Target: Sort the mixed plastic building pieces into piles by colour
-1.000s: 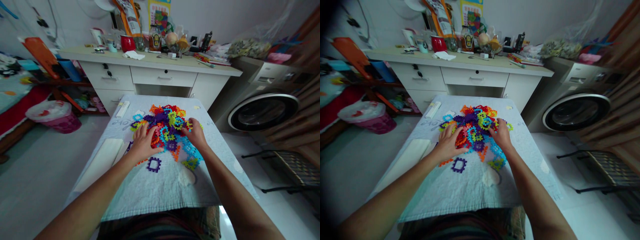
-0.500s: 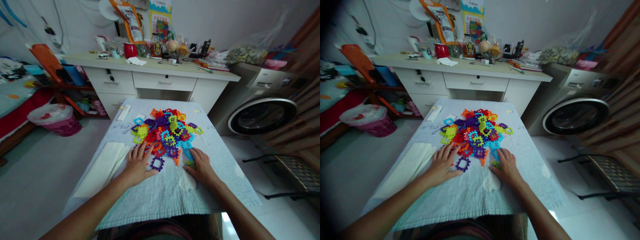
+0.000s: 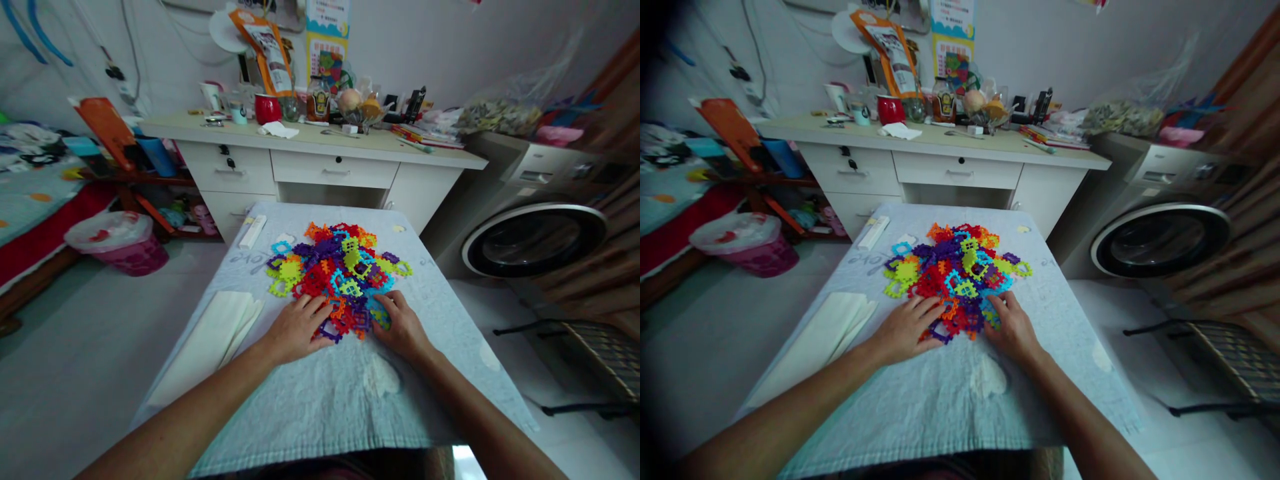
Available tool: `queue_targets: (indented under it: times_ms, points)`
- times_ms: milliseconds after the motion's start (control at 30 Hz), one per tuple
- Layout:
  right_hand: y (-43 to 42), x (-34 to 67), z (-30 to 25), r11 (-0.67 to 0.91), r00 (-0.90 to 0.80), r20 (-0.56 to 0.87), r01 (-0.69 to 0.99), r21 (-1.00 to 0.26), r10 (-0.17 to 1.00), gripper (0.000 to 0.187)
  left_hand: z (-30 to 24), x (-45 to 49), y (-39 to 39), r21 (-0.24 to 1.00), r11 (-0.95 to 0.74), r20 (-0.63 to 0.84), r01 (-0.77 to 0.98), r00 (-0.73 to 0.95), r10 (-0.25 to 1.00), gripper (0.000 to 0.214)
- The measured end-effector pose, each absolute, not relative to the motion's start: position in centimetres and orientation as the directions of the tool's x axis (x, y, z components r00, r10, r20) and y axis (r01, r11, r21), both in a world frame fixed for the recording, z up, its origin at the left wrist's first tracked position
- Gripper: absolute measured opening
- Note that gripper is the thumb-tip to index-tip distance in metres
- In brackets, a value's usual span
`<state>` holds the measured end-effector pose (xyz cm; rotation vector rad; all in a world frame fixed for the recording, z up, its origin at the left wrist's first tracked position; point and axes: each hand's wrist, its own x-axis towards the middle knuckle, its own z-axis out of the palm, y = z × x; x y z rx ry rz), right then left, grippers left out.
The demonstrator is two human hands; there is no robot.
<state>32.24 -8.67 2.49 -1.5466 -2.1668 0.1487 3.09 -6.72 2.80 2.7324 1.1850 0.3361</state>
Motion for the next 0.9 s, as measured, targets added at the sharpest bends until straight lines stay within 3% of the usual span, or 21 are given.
queue_targets:
  times_ms: [133,267,400,533,633,700,900]
  points:
    - [-5.5,30.7,4.2,0.423,-0.256,0.404,0.811,-0.405,0.878,0.043,3.2,4.5,-5.7,0.263,-0.688,0.25,0.676,0.641,0.726,0.045]
    - [-1.1,28.5,6.2,0.398,-0.177,0.466,0.808,-0.434,0.867,0.036,4.1,6.0,-3.1,0.298,-0.606,0.358,0.738,0.502,0.787,0.03]
    - [3.0,27.8,7.2,0.37,-0.147,0.473,0.828,-0.421,0.869,0.044,5.0,6.7,0.5,0.394,-0.449,0.464,0.802,0.248,0.851,0.046]
    - [4.9,30.2,6.3,0.179,0.029,0.432,0.884,-0.432,0.902,0.052,5.8,6.6,3.8,0.477,-0.327,0.309,0.816,0.193,0.931,0.087]
    - [5.2,32.7,4.2,-0.041,0.209,0.34,0.896,-0.442,0.917,0.057,6.5,6.7,5.4,0.518,-0.307,0.094,0.799,0.304,0.948,0.086]
    - [5.1,33.9,2.6,-0.107,0.254,0.284,0.888,-0.447,0.924,0.058,6.7,7.1,6.0,0.517,-0.31,0.044,0.798,0.337,0.94,0.084]
    - [5.2,35.1,-0.1,0.08,0.112,0.354,0.871,-0.485,0.929,0.052,6.5,9.7,6.4,0.543,-0.404,0.14,0.736,0.395,0.908,0.068]
